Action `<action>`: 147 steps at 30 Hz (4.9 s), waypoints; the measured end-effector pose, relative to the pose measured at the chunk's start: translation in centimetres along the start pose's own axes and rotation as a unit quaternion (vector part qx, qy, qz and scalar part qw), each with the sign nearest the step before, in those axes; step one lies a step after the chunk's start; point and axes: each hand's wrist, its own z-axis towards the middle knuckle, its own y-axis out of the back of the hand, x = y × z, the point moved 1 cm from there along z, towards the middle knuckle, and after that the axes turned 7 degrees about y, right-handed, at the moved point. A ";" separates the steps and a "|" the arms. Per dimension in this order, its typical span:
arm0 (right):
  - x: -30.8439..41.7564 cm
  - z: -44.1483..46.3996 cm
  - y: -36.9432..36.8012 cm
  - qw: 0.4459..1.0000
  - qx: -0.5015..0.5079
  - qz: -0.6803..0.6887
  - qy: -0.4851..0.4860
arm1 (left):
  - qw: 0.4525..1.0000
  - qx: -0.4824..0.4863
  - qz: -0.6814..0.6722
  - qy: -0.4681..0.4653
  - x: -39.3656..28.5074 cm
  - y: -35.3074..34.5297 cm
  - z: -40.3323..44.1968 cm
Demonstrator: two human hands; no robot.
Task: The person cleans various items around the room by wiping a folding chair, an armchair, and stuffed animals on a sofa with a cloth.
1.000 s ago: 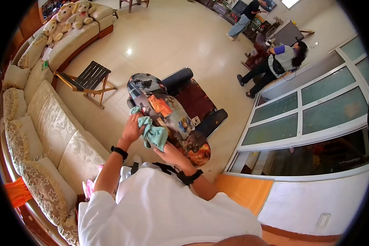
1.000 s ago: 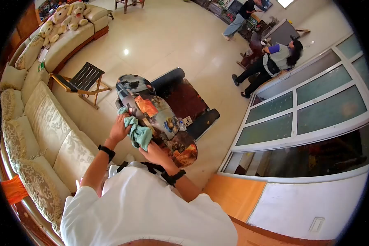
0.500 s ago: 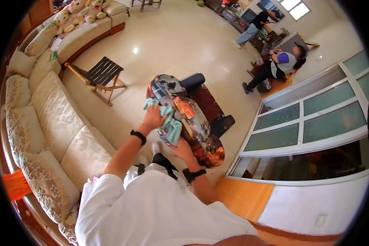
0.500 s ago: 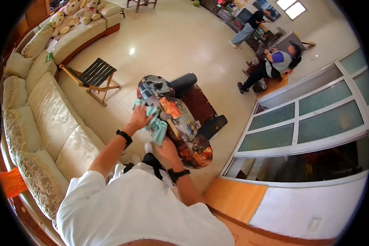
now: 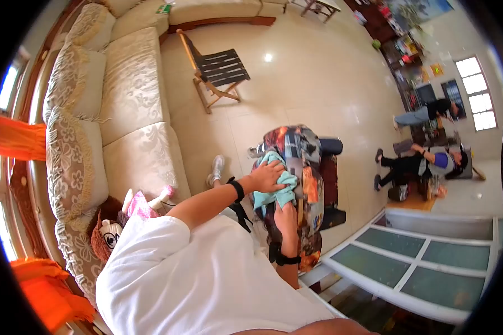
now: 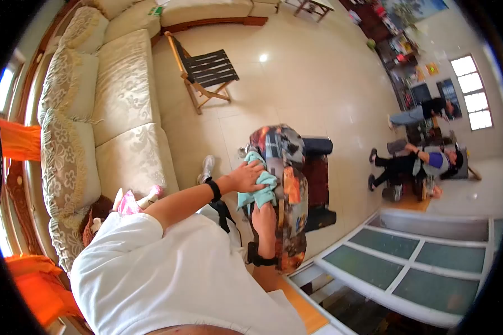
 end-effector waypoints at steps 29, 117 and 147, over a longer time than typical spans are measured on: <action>1.0 19.7 -7.4 0.974 0.061 -0.217 -0.013 | 0.874 0.474 -0.110 -0.003 16.3 6.3 11.1; 34.8 68.8 -44.6 0.994 0.068 -0.074 -0.032 | 0.907 0.361 0.217 0.030 78.2 38.9 17.5; 23.9 57.5 -37.6 0.980 0.069 -0.172 -0.077 | 0.880 0.402 0.214 -0.139 64.1 29.4 18.8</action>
